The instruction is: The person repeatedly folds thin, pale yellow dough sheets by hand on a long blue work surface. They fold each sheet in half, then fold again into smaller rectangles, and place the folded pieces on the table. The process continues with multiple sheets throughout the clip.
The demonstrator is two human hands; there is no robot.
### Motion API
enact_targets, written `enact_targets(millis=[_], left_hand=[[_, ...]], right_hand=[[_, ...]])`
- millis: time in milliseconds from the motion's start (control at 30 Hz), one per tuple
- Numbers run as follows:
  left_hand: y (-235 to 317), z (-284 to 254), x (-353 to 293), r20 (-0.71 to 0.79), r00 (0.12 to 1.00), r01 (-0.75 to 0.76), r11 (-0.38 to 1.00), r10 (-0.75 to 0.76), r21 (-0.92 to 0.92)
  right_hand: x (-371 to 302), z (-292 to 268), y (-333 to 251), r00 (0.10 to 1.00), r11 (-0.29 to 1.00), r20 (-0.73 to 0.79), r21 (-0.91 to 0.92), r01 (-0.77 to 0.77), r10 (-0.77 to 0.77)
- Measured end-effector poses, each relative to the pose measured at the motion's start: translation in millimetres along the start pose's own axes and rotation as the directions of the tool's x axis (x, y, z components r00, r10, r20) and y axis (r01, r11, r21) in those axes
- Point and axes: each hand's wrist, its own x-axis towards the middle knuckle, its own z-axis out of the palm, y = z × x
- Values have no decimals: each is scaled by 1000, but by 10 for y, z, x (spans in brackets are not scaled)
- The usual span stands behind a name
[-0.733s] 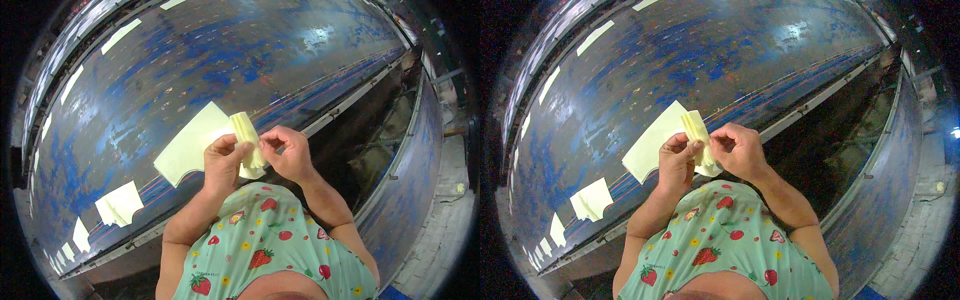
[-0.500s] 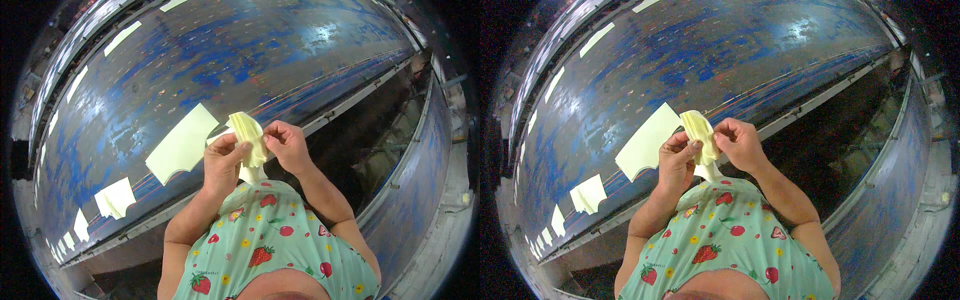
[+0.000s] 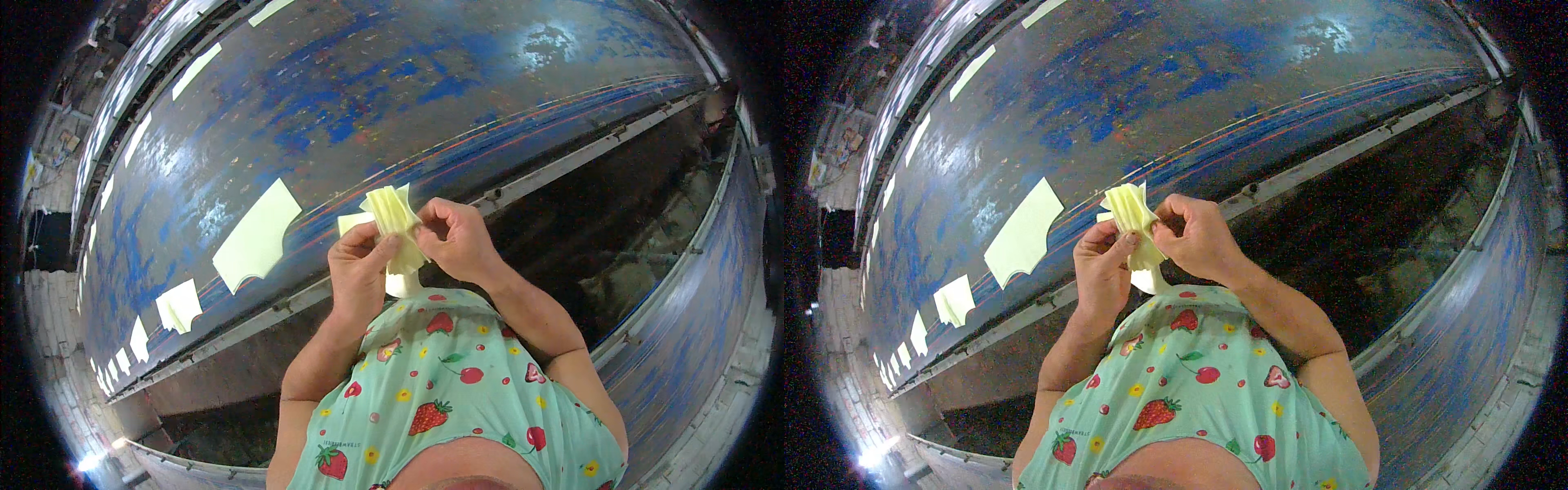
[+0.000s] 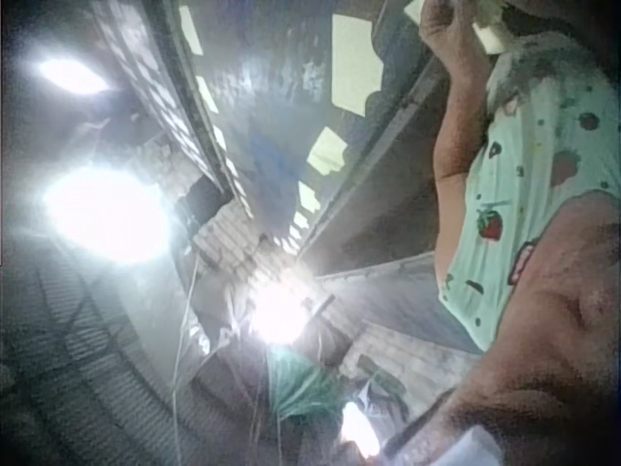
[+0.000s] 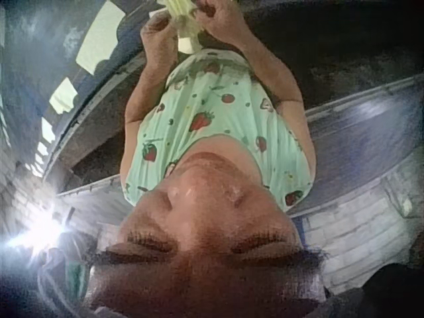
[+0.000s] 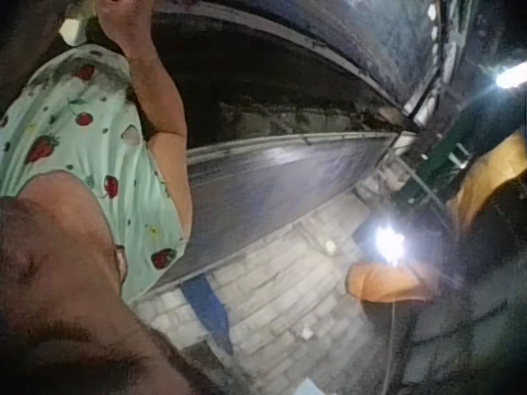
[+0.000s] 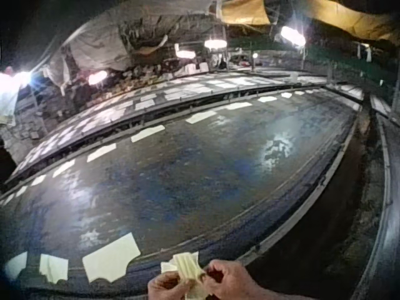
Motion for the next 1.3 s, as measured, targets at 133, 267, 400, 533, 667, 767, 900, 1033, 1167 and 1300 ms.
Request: enact_targets(millis=[133,267,400,533,667,767,900,1033,1167,1300], left_hand=[[58,89,93,-112,993,38,999,-41,-27],[433,-47,149,-155,988,-41,983,12,-180],[753,-257,331,-269,907,-310,946,324,93],[896,-371,583,-310,903,-349,929,299,-122],[932,-344,913,-195,935,-348,871,296,-347],[911,-247,1105,-224,938,-334,866,265,-372],[818,-40,1411,-135,952,-305,864,274,-400],[605,362,1671,-44,984,-175,924,170,-340],[264,904,1806,59,998,11,998,-7,-66],[-248,1514,1809,229,961,144,988,-152,51]], right_hand=[[46,-292,244,992,985,-59,135,-105,113],[246,-728,385,944,946,-255,297,-130,210],[559,-1318,223,878,945,-479,290,152,6],[898,-1619,-192,802,937,-495,-268,226,-335],[1291,-1540,-477,803,724,-227,-607,327,-552],[1627,-1246,-274,817,590,4,-689,420,-576],[1749,-843,262,891,602,350,-657,454,-290],[1498,-812,446,916,726,323,-568,388,-237],[1352,-1211,213,950,820,4,-503,272,-313],[1069,-1750,-85,947,893,-144,-398,210,-286]])
